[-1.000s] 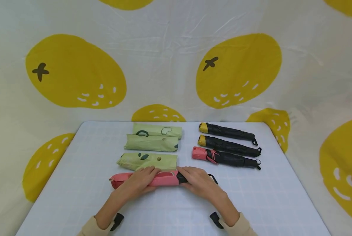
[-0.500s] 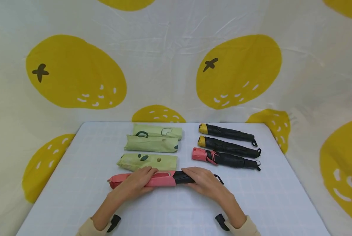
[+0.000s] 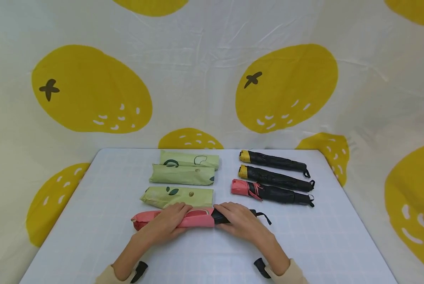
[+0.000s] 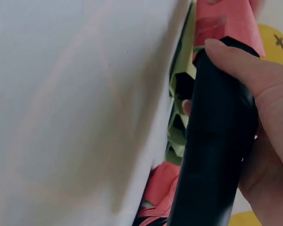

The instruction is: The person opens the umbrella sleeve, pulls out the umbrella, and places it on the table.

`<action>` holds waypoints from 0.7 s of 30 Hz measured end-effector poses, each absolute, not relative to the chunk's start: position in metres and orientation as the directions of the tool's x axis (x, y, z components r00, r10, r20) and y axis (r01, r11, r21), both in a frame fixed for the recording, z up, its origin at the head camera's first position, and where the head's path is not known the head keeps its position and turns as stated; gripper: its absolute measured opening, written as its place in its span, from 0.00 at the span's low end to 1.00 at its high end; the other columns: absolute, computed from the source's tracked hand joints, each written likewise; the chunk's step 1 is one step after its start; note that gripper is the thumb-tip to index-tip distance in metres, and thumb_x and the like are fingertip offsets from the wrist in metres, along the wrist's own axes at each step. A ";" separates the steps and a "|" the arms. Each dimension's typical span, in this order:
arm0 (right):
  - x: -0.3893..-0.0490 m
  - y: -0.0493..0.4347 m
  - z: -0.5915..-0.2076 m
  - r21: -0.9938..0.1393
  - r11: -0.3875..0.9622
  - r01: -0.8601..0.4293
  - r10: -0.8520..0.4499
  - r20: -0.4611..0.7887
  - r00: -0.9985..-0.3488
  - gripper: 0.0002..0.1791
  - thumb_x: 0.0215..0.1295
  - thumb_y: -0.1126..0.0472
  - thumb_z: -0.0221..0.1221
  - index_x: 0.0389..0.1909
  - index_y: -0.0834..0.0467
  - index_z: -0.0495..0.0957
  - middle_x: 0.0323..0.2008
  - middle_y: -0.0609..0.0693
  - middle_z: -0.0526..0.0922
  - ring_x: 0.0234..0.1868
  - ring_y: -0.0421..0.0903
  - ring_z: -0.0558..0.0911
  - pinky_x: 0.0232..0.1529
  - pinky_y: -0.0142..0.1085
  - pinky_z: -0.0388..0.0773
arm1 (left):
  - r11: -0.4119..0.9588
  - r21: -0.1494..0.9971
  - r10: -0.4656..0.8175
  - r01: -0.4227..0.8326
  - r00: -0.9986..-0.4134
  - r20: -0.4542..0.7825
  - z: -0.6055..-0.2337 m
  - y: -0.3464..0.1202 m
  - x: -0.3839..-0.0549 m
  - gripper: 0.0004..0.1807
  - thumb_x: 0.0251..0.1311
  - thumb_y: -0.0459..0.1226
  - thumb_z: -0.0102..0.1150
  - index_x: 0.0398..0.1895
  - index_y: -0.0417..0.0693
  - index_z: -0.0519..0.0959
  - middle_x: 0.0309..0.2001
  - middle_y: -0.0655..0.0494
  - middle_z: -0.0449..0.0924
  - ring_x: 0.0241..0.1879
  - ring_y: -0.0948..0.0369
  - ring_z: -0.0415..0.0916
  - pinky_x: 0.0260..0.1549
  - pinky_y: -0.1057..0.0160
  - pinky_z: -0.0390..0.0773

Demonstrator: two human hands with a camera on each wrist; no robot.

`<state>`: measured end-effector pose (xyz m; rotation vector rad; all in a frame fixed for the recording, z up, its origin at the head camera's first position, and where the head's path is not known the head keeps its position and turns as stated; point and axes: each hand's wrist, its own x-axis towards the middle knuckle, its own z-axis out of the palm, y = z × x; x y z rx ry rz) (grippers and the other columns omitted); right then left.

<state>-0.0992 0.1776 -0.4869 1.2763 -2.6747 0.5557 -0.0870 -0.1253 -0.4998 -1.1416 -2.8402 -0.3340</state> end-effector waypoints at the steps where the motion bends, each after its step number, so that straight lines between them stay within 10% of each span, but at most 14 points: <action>1: -0.099 0.177 -0.487 -0.269 0.574 -0.774 -0.729 0.264 -0.632 0.32 0.61 0.56 0.74 0.65 0.60 0.77 0.53 0.52 0.85 0.52 0.49 0.84 0.52 0.46 0.83 | 0.701 0.177 0.677 0.691 -0.723 0.137 -0.500 -0.125 -0.086 0.28 0.65 0.44 0.70 0.64 0.47 0.71 0.52 0.53 0.77 0.52 0.56 0.76 0.55 0.54 0.78; 21: -0.098 0.195 -0.487 -0.301 0.583 -0.755 -0.703 0.280 -0.654 0.28 0.59 0.54 0.75 0.60 0.58 0.82 0.49 0.48 0.87 0.49 0.45 0.86 0.47 0.45 0.84 | 0.682 0.194 0.682 0.705 -0.709 0.178 -0.497 -0.131 -0.085 0.30 0.65 0.47 0.70 0.64 0.45 0.72 0.52 0.54 0.77 0.50 0.57 0.77 0.51 0.55 0.78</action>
